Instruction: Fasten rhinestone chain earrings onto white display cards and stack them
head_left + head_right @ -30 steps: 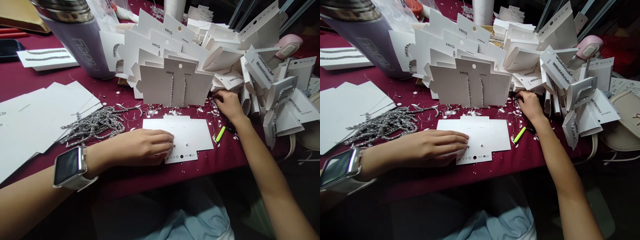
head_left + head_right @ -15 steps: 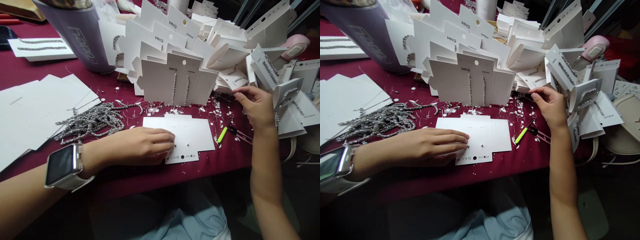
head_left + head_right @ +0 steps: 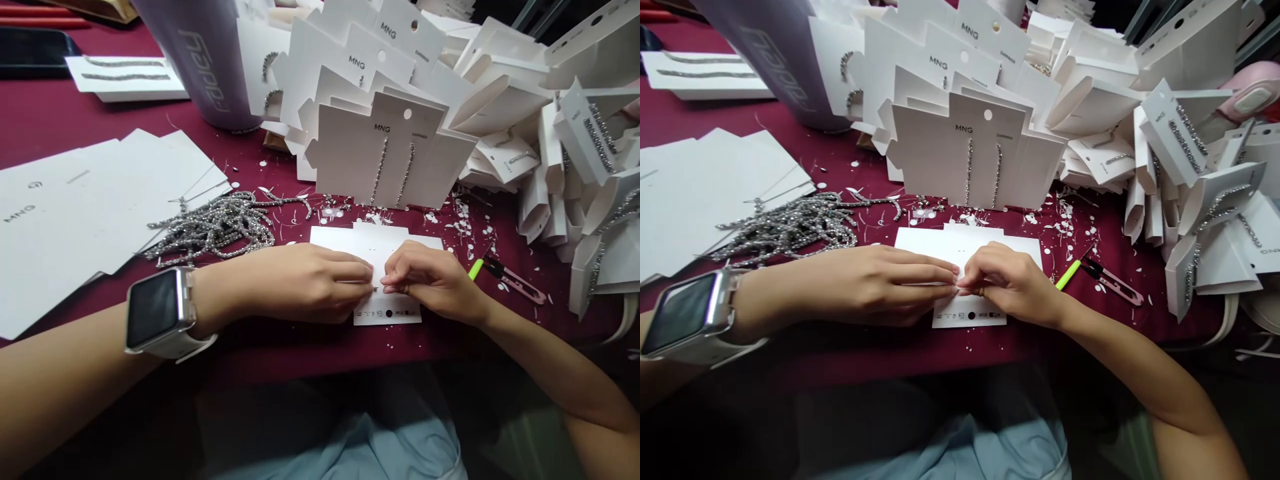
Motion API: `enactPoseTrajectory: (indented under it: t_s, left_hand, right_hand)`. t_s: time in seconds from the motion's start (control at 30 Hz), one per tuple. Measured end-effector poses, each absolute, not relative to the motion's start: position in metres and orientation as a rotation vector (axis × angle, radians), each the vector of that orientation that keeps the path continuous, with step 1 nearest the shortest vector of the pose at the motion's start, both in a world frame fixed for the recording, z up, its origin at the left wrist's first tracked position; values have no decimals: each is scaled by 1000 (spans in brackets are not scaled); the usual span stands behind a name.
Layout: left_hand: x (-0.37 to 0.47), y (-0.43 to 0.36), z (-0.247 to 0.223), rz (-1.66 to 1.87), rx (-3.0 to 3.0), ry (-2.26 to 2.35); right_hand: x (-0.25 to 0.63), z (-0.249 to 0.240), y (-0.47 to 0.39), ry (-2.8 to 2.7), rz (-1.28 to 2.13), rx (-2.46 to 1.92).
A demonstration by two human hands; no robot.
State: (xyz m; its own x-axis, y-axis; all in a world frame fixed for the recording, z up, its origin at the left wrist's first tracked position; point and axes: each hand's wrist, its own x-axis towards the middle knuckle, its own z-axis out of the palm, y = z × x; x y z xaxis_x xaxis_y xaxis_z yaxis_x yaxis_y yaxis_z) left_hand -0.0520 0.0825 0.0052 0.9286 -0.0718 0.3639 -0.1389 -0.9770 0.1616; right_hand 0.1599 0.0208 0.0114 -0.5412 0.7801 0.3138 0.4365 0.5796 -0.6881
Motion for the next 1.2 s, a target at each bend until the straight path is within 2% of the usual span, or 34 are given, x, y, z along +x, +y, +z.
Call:
enactPoseTrajectory:
  t_s: [0.27,0.53,0.77,1.2]
  left_hand:
    - [-52,80,7,410,2852,-63]
    - [-53,79,5,450,2783,-33]
    - [-52,80,7,309,2818,7]
    - [-52,80,7,336,2725,37]
  right_hand:
    - [161,7,20,-2244,780,-1050]
    - [161,10,20,-2267,764,-1074]
    - [161,11,18,-2278,746,-1110]
    - [159,10,18,-2335,628,-1095]
